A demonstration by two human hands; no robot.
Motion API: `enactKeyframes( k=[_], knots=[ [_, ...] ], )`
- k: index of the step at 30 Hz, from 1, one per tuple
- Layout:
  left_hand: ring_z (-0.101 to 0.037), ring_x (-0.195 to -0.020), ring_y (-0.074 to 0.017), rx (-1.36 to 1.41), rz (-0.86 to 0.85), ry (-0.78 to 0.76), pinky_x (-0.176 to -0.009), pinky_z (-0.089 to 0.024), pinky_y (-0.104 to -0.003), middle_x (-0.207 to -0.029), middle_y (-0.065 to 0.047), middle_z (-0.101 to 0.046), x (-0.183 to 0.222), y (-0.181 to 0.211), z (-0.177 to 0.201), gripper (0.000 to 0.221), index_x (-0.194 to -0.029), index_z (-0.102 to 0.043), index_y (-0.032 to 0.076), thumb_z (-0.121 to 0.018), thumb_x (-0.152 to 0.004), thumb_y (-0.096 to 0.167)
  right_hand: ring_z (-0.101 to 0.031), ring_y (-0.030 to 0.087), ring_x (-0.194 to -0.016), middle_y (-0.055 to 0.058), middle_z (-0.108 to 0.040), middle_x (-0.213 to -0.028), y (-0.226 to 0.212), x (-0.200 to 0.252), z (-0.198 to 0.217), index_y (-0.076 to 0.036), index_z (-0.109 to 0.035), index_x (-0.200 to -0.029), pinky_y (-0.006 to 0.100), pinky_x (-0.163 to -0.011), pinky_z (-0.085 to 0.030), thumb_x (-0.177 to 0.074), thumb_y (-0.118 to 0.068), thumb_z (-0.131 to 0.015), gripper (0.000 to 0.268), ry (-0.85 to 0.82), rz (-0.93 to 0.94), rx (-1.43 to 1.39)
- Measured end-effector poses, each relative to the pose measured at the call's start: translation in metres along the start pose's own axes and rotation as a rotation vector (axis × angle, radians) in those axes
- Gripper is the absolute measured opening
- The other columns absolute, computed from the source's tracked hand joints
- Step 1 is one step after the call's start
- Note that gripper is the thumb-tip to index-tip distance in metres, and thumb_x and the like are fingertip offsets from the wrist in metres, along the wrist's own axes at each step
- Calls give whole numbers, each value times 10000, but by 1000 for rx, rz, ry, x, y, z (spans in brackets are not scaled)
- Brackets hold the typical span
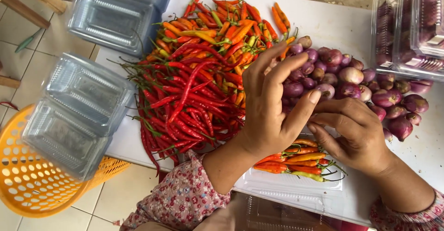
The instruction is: Packing red chili peppers, orange chili peppers, and shallots into small clear plastic containers.
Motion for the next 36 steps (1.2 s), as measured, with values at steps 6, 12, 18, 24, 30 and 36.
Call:
enactKeyframes(
  k=[6,12,18,24,30,36],
  knots=[
    [-464,-1527,-338,18,-1,94,-1346,-349,-467,-1607,-198,-445,3,-3,0,559,-1492,-408,137,-592,-1039,407,-685,334,-1020,247,-666,-1130,7,-11,-4,77,-684,-1062,402,-936,-566,-949,-55,-698,174,3,-87,55],
    [-393,-1577,-367,13,-65,176,-1387,-341,-493,-1657,-189,-342,7,-16,-5,690,-1567,-311,95,-572,-1058,483,-690,347,-1075,231,-671,-1196,4,-76,-8,41,-690,-1261,429,-964,-546,-975,-30,-749,300,-33,-118,7],
    [-404,-1552,-397,6,-95,170,-1369,-343,-546,-1641,-205,-351,9,-15,-4,694,-1547,-324,103,-552,-1043,522,-575,419,-1240,229,-665,-1332,25,-138,-39,-10,-638,-1402,503,-1048,-431,-835,68,-598,574,-132,-16,57],
    [-400,-1585,-387,10,-103,171,-1365,-330,-535,-1658,-200,-360,12,-13,-6,665,-1535,-343,120,-573,-1044,504,-583,344,-1253,172,-662,-1290,38,-168,-82,-91,-647,-1396,577,-1148,-321,-1005,-347,-712,472,-189,-47,89],
    [-471,-1505,-389,23,-84,160,-1352,-337,-521,-1576,-201,-456,7,-6,-1,589,-1456,-435,110,-502,-1044,525,-665,270,-948,125,-726,-1024,43,-174,-94,-53,-744,-1214,421,-916,-472,-977,-223,-805,299,-95,-11,8],
    [-449,-1547,-370,-4,-129,167,-1356,-358,-525,-1615,-163,-419,12,-10,-5,605,-1487,-413,136,-571,-1037,508,-743,256,-937,147,-770,-1063,31,-173,-69,44,-729,-1195,352,-842,-584,-1010,-19,-748,197,-124,20,-161]
  ],
)
Point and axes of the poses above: each hand's wrist, its own x-axis away from the middle knuckle, its own z-axis out of the back of the hand, y = z × x, the point moved 3 cm from there along -x, towards the middle knuckle
